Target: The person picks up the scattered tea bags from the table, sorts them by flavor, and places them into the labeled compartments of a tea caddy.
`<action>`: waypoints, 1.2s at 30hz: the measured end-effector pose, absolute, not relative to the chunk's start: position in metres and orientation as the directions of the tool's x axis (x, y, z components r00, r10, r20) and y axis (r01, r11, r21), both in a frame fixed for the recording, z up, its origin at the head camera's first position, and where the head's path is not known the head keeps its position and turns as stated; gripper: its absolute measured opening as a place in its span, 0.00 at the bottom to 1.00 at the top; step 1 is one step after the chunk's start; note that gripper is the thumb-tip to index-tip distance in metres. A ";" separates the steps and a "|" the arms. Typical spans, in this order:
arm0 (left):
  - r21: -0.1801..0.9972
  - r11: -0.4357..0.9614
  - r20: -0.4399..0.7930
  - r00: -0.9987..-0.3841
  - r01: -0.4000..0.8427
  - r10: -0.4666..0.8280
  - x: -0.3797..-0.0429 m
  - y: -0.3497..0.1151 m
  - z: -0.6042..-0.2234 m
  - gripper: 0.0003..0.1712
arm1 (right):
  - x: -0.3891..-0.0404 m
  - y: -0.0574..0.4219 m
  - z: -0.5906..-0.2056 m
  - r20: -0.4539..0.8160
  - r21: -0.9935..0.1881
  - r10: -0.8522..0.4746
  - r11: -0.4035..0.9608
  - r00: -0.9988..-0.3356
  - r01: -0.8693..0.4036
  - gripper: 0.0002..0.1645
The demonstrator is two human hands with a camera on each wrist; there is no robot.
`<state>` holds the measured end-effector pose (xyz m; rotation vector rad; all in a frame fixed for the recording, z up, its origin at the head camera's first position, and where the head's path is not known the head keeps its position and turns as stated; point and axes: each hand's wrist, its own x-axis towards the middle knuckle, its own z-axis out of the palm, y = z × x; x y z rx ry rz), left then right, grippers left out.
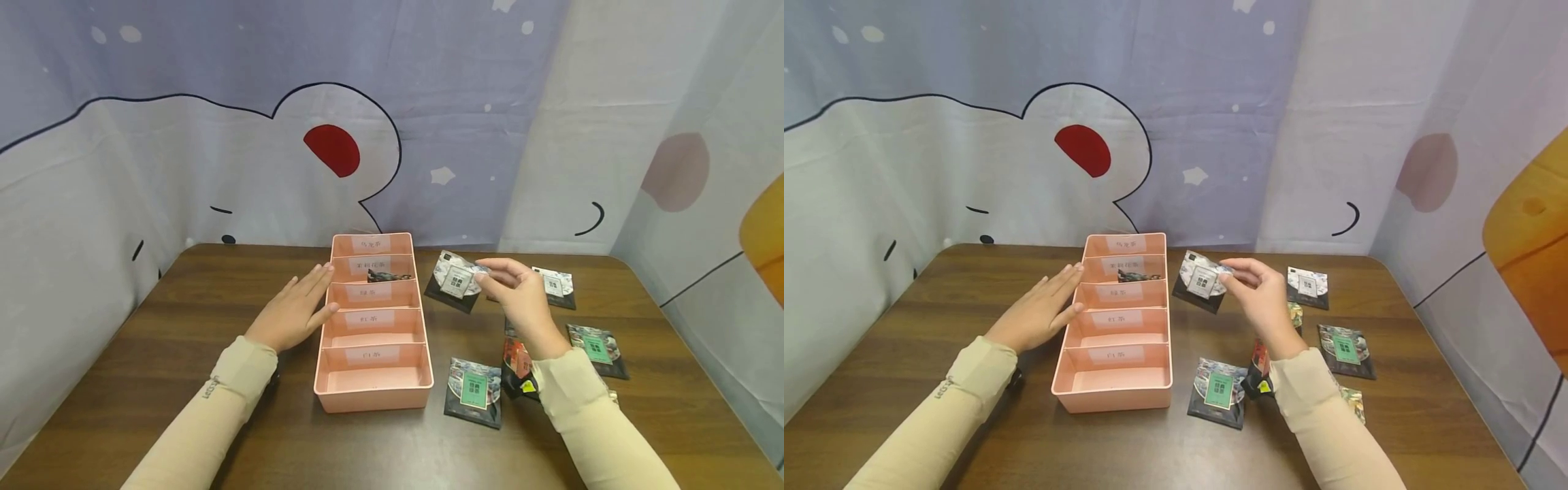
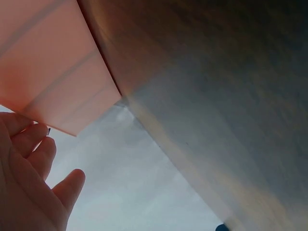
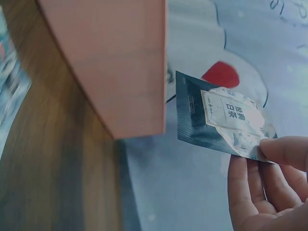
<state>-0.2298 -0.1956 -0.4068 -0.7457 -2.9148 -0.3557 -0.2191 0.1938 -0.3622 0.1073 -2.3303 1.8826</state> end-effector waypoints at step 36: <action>0.205 0.851 0.168 -0.874 0.483 0.455 -0.229 -0.195 -0.407 0.42 | -0.150 0.132 -0.375 0.453 -0.825 -0.352 0.182 -0.819 -0.535 0.13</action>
